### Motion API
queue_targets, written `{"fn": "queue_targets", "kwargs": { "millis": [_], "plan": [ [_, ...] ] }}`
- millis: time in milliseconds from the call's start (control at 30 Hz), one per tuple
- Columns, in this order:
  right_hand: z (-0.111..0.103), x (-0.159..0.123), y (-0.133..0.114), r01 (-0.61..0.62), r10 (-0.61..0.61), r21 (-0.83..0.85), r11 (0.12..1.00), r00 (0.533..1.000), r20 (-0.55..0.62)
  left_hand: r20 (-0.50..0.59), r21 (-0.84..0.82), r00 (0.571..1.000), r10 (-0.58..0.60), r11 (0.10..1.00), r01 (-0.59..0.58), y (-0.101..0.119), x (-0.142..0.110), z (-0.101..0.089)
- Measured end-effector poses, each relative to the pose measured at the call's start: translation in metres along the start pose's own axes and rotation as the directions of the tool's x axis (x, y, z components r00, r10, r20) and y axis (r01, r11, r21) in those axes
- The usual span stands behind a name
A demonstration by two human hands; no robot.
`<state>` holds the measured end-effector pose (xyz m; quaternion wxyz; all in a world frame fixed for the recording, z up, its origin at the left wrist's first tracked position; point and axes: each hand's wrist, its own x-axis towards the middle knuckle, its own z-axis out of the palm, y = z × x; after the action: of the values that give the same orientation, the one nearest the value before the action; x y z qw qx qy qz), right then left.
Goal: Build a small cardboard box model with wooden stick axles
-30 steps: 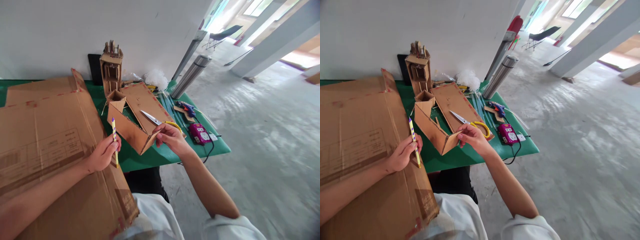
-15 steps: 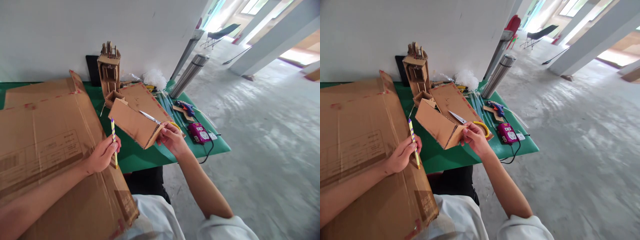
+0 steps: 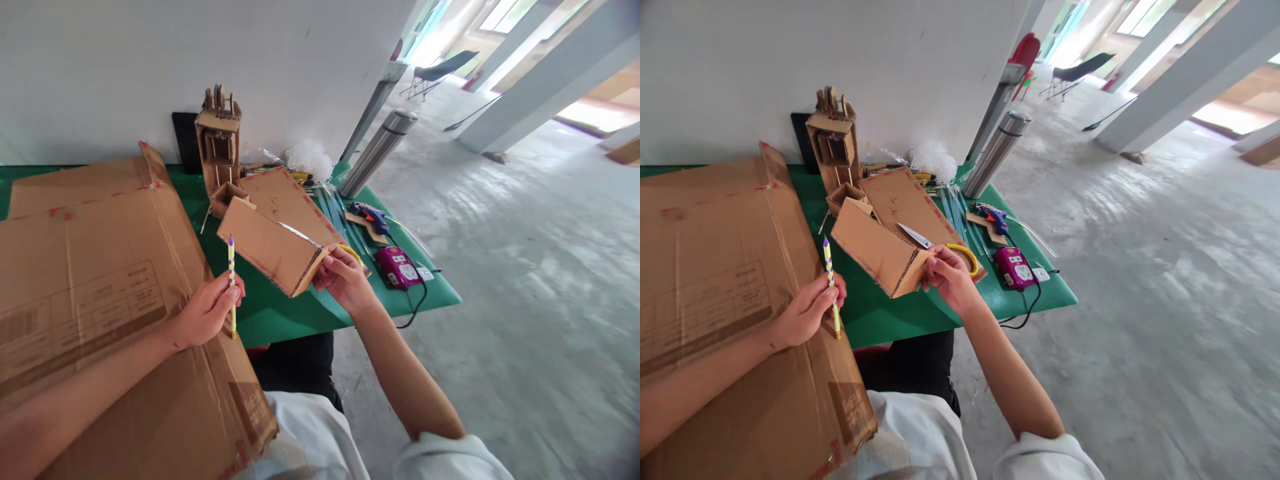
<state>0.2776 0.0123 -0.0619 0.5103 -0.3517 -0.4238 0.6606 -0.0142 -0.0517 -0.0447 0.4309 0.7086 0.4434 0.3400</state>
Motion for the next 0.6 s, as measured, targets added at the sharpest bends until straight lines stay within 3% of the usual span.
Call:
{"fn": "queue_targets", "kwargs": {
  "millis": [400,600],
  "plan": [
    [-0.0034,0.0032,0.0,0.04,-0.04,-0.04,0.998,0.999,0.018,0.031,0.109,0.999,0.023,0.994,-0.026,0.0029,0.0013,-0.0001],
    [-0.0076,-0.0022,-0.008,0.099,-0.087,-0.342,0.934,0.995,0.052,0.008,0.138,0.998,0.06,0.989,-0.061,0.0081,0.0024,-0.0005]
  ]
}}
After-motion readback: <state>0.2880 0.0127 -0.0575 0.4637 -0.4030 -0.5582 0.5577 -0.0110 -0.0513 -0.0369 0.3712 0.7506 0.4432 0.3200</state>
